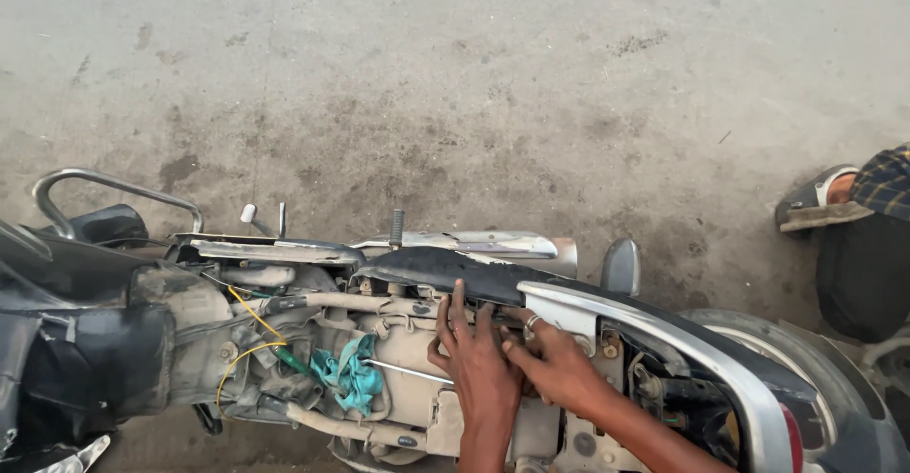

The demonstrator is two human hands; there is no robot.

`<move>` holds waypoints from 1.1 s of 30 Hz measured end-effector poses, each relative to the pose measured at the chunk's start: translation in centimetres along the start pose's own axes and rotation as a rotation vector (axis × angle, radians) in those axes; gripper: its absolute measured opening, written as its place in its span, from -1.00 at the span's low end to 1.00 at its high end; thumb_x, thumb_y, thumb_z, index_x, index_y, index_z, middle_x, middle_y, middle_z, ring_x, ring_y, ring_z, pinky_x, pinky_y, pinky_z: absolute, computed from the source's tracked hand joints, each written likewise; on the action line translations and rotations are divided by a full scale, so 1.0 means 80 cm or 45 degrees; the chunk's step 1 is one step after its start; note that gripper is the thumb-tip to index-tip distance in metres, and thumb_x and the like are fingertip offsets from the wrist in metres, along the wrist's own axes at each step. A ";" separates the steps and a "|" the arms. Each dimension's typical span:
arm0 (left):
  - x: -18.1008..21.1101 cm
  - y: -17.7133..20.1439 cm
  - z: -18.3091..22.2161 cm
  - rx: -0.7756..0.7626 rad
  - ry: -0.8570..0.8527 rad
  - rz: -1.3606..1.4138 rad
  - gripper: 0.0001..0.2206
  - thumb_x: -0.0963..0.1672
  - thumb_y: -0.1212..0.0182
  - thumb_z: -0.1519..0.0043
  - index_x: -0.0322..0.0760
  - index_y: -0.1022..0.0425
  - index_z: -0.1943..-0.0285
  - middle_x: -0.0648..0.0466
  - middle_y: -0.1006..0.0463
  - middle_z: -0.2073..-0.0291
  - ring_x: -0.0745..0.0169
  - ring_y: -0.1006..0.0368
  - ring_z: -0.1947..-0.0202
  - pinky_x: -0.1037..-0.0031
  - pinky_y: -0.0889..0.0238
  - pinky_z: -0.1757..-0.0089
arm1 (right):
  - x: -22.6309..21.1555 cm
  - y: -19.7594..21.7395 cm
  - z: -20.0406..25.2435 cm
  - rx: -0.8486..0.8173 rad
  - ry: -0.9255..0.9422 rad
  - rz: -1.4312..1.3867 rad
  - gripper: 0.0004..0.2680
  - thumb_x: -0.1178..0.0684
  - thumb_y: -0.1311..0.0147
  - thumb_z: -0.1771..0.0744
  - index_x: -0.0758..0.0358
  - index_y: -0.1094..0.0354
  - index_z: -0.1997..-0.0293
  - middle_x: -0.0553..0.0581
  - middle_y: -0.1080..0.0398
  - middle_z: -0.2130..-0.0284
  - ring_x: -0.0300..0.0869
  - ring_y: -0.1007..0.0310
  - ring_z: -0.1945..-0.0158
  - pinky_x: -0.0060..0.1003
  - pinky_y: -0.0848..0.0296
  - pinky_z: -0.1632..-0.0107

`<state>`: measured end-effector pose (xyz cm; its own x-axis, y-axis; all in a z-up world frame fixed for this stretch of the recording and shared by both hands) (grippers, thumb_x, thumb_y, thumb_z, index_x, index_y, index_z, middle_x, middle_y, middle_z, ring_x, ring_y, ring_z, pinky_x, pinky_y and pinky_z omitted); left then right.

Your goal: Replacing or repairing a side panel or seat component on a motorcycle.

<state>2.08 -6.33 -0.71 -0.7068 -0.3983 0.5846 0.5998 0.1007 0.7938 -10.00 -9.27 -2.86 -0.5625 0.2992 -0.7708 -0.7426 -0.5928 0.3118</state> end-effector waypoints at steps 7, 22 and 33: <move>0.006 0.003 -0.014 0.121 0.296 -0.052 -0.66 -0.04 -0.39 -0.02 -0.23 -0.64 0.07 0.14 -0.21 -0.40 -0.03 0.02 -0.44 -0.16 0.16 -0.17 | -0.023 0.048 0.076 -0.036 -0.301 -0.255 -0.64 0.00 -0.11 -0.34 -0.04 -0.38 -0.32 0.07 -0.47 0.49 -0.29 -0.38 0.49 -0.28 -0.46 0.42; -0.009 -0.034 -0.004 0.350 0.373 -0.104 -0.65 -0.01 -0.32 -0.03 -0.21 -0.65 0.06 0.24 -0.14 -0.48 -0.09 0.08 -0.49 -0.46 0.00 -0.03 | -0.007 0.212 0.180 0.764 0.123 0.389 -0.47 -0.29 -0.13 -0.25 0.07 -0.24 -0.32 0.28 -0.34 -0.10 0.12 -0.36 -0.18 0.10 -0.35 -0.17; -0.040 -0.047 -0.012 0.232 0.718 -0.005 -0.54 0.03 -0.52 0.15 -0.11 -0.69 0.06 0.24 -0.05 -0.52 -0.01 0.19 -0.52 -0.36 0.07 -0.14 | 0.009 0.196 0.169 0.762 0.154 0.527 -0.41 -0.42 -0.01 -0.27 0.13 -0.19 -0.36 0.27 -0.34 -0.08 0.14 -0.28 -0.21 0.19 -0.16 -0.25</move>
<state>2.47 -6.30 -5.71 -0.3709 -0.8169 0.4416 0.4883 0.2329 0.8410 -26.95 -8.25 9.00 -0.8211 0.0343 -0.5698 -0.5694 -0.1196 0.8133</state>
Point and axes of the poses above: each hand's wrist, its own z-axis away from the middle knuckle, its own y-axis out of the back of the hand, x = y × z, the point moved 7 cm from there along -z, towards the middle knuckle
